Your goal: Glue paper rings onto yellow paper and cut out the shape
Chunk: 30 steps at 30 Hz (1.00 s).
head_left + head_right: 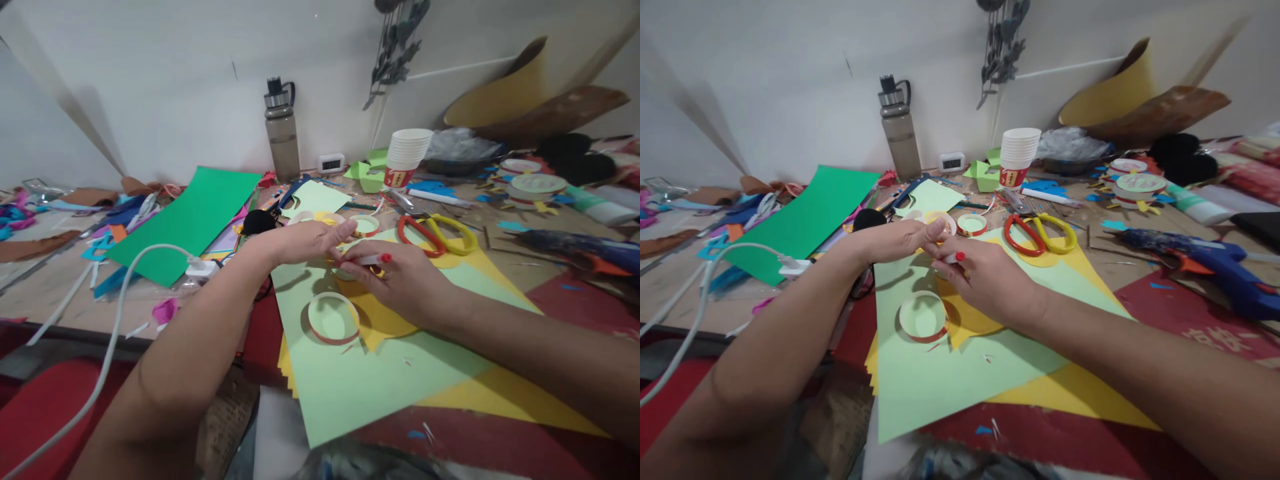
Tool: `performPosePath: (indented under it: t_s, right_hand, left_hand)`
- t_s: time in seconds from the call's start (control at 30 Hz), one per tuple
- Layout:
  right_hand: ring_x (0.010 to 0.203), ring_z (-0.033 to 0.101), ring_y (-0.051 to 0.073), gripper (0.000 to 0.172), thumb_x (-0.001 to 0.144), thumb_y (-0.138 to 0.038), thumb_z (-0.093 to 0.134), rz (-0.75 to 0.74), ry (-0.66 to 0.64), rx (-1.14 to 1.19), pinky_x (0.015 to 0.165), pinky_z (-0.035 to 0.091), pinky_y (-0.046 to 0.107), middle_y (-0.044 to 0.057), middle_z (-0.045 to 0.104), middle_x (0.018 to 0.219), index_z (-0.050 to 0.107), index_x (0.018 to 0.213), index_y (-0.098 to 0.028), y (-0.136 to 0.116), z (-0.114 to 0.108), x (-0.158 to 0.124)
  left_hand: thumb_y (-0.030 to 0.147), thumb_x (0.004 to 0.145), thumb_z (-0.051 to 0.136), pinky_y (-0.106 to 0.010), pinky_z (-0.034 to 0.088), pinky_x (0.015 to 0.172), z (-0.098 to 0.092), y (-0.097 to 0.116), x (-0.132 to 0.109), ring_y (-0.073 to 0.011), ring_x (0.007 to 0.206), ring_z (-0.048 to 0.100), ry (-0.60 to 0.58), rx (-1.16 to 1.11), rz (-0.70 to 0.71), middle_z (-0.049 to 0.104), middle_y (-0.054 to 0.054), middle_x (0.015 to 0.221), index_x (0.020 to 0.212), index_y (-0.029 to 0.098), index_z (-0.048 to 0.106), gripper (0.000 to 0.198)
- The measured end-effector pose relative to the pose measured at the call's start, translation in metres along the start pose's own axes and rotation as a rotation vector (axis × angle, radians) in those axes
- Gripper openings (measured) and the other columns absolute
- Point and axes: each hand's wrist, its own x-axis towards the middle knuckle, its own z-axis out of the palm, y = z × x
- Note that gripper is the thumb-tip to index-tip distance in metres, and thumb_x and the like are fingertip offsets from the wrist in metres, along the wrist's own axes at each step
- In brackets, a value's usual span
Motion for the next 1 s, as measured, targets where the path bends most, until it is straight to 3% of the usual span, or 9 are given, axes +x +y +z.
performPosePath:
  t_s: [0.33, 0.5, 0.67, 0.77, 0.83, 0.9, 1.0]
  right_hand:
    - [0.075, 0.066, 0.018, 0.016, 0.092, -0.024, 0.050, 0.016, -0.010, -0.014, 0.068, 0.048, 0.029, 0.005, 0.073, 0.085, 0.066, 0.090, -0.020, 0.000, 0.005, 0.005]
    - [0.067, 0.064, 0.017, 0.015, 0.093, -0.026, 0.052, -0.085, 0.110, -0.038, 0.062, 0.048, 0.029, 0.003, 0.072, 0.077, 0.065, 0.087, -0.022, 0.006, 0.006, 0.000]
    - [0.065, 0.065, 0.018, 0.016, 0.093, -0.028, 0.054, -0.119, 0.273, -0.033, 0.059, 0.049, 0.032, 0.003, 0.071, 0.077, 0.065, 0.081, -0.026, 0.012, -0.008, -0.010]
    - [0.064, 0.065, 0.018, 0.018, 0.091, -0.031, 0.058, -0.053, 0.433, 0.051, 0.058, 0.049, 0.032, 0.003, 0.070, 0.075, 0.064, 0.075, -0.025, 0.021, -0.017, -0.012]
    - [0.064, 0.065, 0.018, 0.022, 0.091, -0.031, 0.059, -0.022, 0.473, 0.112, 0.058, 0.049, 0.032, 0.002, 0.069, 0.072, 0.063, 0.070, -0.024, 0.028, -0.019, -0.011]
    - [0.061, 0.064, 0.017, 0.024, 0.091, -0.030, 0.058, -0.015, 0.445, 0.145, 0.057, 0.048, 0.031, 0.002, 0.068, 0.069, 0.062, 0.068, -0.024, 0.032, -0.018, -0.009]
    - [0.060, 0.063, 0.016, 0.025, 0.092, -0.030, 0.057, -0.053, 0.417, 0.143, 0.055, 0.047, 0.030, 0.002, 0.068, 0.071, 0.061, 0.068, -0.023, 0.032, -0.016, -0.008]
  left_hand:
    - [0.056, 0.099, 0.006, -0.034, 0.038, 0.103, 0.002, 0.000, 0.002, -0.0186, 0.098, 0.062, 0.005, 0.044, 0.054, 0.074, -0.010, 0.100, 0.093, 0.012, 0.076, 0.083]
    - [0.056, 0.099, 0.009, -0.035, 0.034, 0.107, 0.003, 0.002, 0.001, -0.0203, 0.108, 0.060, 0.001, 0.009, 0.018, 0.072, -0.010, 0.110, 0.107, 0.013, 0.072, 0.076]
    - [0.052, 0.100, 0.011, -0.033, 0.031, 0.109, 0.000, 0.006, -0.001, -0.0213, 0.122, 0.053, -0.002, 0.037, 0.009, 0.066, -0.008, 0.128, 0.106, 0.016, 0.074, 0.073]
    - [0.046, 0.098, 0.036, -0.029, 0.039, 0.101, 0.002, 0.002, 0.001, -0.0196, 0.116, 0.059, -0.004, 0.090, 0.027, 0.068, -0.006, 0.125, 0.115, 0.019, 0.070, 0.047]
    - [0.032, 0.090, 0.056, -0.025, 0.045, 0.092, 0.004, -0.003, 0.005, -0.0170, 0.108, 0.065, -0.010, 0.099, 0.064, 0.072, -0.005, 0.118, 0.121, 0.019, 0.067, 0.035]
    - [0.015, 0.083, 0.062, -0.021, 0.048, 0.085, 0.007, -0.008, 0.008, -0.0138, 0.101, 0.068, -0.021, 0.035, 0.079, 0.074, -0.005, 0.111, 0.120, 0.016, 0.067, 0.037]
    - [0.006, 0.076, 0.067, -0.020, 0.051, 0.082, 0.010, -0.009, 0.011, -0.0133, 0.097, 0.070, -0.006, 0.006, 0.080, 0.075, -0.006, 0.108, 0.114, 0.014, 0.069, 0.039]
